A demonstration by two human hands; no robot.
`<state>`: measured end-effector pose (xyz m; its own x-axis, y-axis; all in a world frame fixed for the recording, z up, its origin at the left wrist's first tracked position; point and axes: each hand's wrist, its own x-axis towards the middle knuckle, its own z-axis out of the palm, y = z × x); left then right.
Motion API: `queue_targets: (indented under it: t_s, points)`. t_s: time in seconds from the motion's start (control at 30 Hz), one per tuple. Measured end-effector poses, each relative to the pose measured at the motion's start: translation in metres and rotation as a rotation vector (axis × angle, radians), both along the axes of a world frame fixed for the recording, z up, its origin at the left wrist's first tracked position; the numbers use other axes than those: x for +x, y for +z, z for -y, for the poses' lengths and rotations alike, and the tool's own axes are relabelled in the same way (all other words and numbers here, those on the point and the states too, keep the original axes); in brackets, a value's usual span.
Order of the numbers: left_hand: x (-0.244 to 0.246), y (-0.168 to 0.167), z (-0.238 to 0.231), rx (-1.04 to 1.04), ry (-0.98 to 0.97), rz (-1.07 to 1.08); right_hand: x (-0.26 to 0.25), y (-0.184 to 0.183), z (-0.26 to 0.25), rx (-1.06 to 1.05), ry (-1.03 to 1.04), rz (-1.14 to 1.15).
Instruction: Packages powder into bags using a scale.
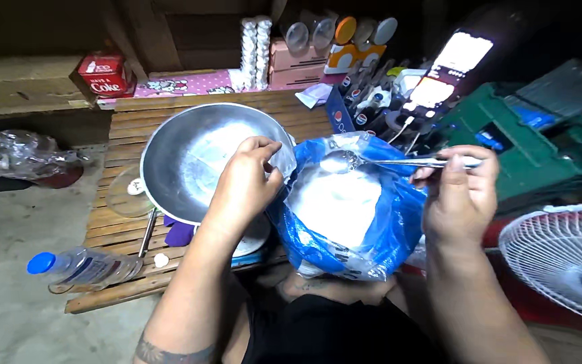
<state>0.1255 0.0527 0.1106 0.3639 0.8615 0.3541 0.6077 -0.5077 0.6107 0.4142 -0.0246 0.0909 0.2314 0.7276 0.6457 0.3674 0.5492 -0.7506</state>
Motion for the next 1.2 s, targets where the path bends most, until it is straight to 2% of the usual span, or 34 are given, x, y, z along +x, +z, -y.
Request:
queue_targets:
  t_s: [0.2,0.37,0.47,0.7,0.83,1.03,1.2]
  points:
    - [0.003,-0.001,-0.003,0.014,-0.021,-0.024,0.032,-0.056,0.002,-0.366,-0.294,0.374]
    - [0.004,-0.003,-0.003,0.054,-0.033,-0.015,0.027,-0.069,-0.001,-0.363,-0.350,0.505]
    - [0.004,-0.004,-0.005,0.054,-0.031,-0.012,0.023,-0.077,-0.007,-0.361,-0.336,0.494]
    - [0.002,-0.003,-0.002,0.035,-0.003,-0.039,0.016,-0.092,-0.013,-0.608,-0.192,0.248]
    - [0.001,-0.002,-0.004,0.047,0.004,-0.038,0.024,-0.098,-0.014,-0.678,-0.173,0.074]
    - [0.003,0.000,-0.003,0.047,0.013,-0.025,0.032,-0.089,-0.012,-0.646,-0.187,-0.171]
    - [0.004,-0.001,-0.003,0.045,0.007,0.009,0.030,-0.069,-0.007,-0.571,-0.127,-0.480]
